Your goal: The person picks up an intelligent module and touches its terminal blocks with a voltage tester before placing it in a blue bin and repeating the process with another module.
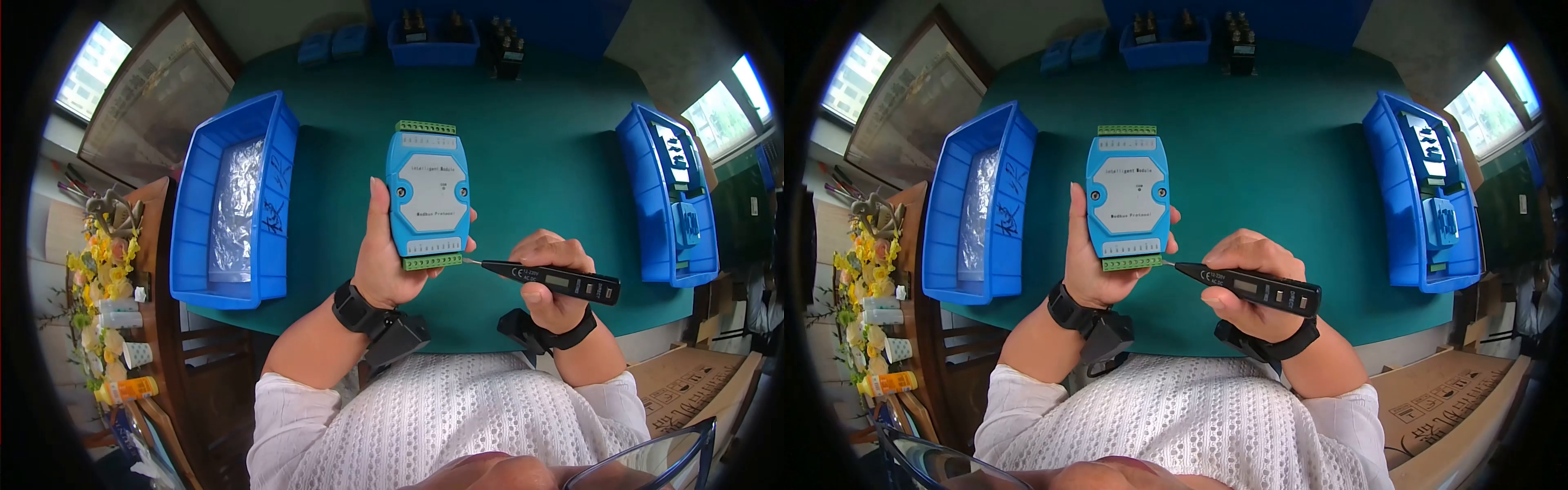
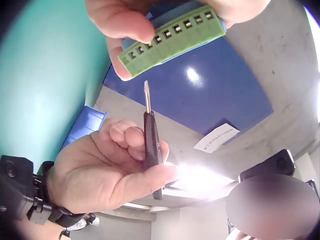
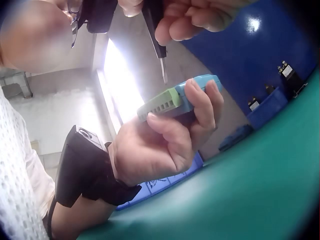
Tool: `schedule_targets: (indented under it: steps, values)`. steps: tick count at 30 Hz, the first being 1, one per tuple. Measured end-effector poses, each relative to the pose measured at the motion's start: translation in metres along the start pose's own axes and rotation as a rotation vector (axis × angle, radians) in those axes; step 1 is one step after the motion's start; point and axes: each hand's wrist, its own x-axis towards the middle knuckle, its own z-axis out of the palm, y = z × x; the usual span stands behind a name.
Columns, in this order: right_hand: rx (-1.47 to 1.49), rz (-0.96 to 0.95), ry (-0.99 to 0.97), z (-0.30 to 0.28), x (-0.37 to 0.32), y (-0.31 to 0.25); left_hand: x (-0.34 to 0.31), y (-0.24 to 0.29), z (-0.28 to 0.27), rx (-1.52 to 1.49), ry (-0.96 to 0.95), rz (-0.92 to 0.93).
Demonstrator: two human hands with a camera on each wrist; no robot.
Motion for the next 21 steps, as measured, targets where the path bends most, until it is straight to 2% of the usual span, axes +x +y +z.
schedule_targets:
  steps: [13, 18, 21]
  values:
    - [-0.083, 0.077, -0.041, 0.001, 0.001, -0.001, -0.001, 0.000, 0.001, 0.000, 0.035, -0.012]
    - [-0.147, 0.124, -0.102, -0.001, 0.004, -0.006, -0.001, 0.000, 0.010, 0.046, 0.129, 0.005]
    - [-0.236, 0.081, -0.174, -0.005, 0.009, -0.009, -0.001, 0.000, 0.010, 0.022, 0.102, -0.001]
